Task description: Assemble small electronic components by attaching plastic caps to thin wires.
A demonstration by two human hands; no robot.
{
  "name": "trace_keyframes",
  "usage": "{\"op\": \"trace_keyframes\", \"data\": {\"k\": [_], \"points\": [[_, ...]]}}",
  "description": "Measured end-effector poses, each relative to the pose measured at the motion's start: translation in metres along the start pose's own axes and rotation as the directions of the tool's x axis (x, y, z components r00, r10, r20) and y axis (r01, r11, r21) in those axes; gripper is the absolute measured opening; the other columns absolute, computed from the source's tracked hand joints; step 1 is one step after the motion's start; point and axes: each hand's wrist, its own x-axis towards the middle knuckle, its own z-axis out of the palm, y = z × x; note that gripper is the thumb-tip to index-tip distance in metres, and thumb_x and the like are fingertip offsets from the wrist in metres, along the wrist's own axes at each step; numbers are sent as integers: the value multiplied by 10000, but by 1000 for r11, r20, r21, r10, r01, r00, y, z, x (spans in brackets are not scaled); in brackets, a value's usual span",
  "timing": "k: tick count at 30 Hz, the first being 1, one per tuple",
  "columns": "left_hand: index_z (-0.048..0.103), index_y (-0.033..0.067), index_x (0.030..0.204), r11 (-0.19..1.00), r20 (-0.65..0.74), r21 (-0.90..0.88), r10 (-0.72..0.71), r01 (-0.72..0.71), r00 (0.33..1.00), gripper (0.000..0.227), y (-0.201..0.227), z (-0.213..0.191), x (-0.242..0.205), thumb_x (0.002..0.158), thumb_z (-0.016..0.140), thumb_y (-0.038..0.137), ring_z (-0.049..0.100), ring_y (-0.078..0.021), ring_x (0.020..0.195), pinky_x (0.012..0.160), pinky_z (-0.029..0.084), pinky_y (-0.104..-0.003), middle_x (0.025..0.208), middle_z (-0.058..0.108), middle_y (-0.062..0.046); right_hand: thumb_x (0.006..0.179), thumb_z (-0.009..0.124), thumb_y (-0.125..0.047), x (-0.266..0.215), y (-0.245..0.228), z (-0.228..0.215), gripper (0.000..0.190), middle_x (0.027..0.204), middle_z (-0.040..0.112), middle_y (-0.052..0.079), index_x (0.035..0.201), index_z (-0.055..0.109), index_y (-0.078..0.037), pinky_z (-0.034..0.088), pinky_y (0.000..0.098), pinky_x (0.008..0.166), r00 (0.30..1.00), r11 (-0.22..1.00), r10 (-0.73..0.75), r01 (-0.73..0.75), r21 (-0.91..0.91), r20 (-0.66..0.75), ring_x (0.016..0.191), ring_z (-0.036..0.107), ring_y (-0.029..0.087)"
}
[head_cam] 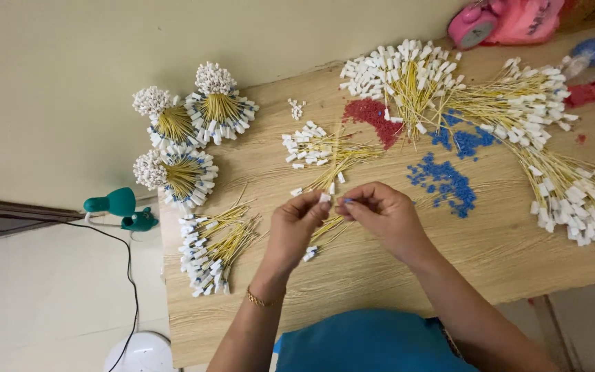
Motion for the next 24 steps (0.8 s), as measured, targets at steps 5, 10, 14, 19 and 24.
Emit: {"op": "trace_keyframes", "data": {"k": [5,10,14,19,24], "points": [[730,-20,1178,999,28,-26,40,-39,999,265,15,21,-21,944,720,104,687,-83,881,777,586,-239,982,761,-42,961,686,-58,-7,-16,14,130,1030,761,44,1082,714,-18,588,255,821,985,947,-161,134,-292,-70,927,704,99],[731,-29,1169,993,55,-19,121,-120,991,237,17,31,-31,949,729,58,683,-90,899,795,593,-239,989,760,-58,966,710,-64,-10,-7,12,66,1033,683,13,1027,709,-40,553,254,782,948,873,-317,282,-399,-24,908,652,88],[725,-19,1178,988,56,-31,150,-149,987,239,18,35,-36,951,722,54,688,-95,918,802,592,-243,1013,758,-60,985,681,-66,-10,13,6,95,997,699,15,1068,706,-26,569,265,837,990,990,-122,117,-79,-67,924,664,93],[713,-21,1191,980,46,-49,197,-195,979,241,18,37,-41,958,709,41,697,-102,942,821,597,-250,1033,757,-65,997,667,-86,-19,2,13,139,1011,720,20,1116,703,-23,574,264,848,990,991,-113,106,-80,-81,940,667,89],[699,-24,1211,977,30,-114,183,-179,983,251,18,36,-42,968,683,37,704,-112,960,847,607,-267,1053,758,-69,983,651,-51,-26,-18,23,164,1100,708,48,1139,698,-30,581,259,842,943,860,-331,298,-415,-9,990,695,108]]}}
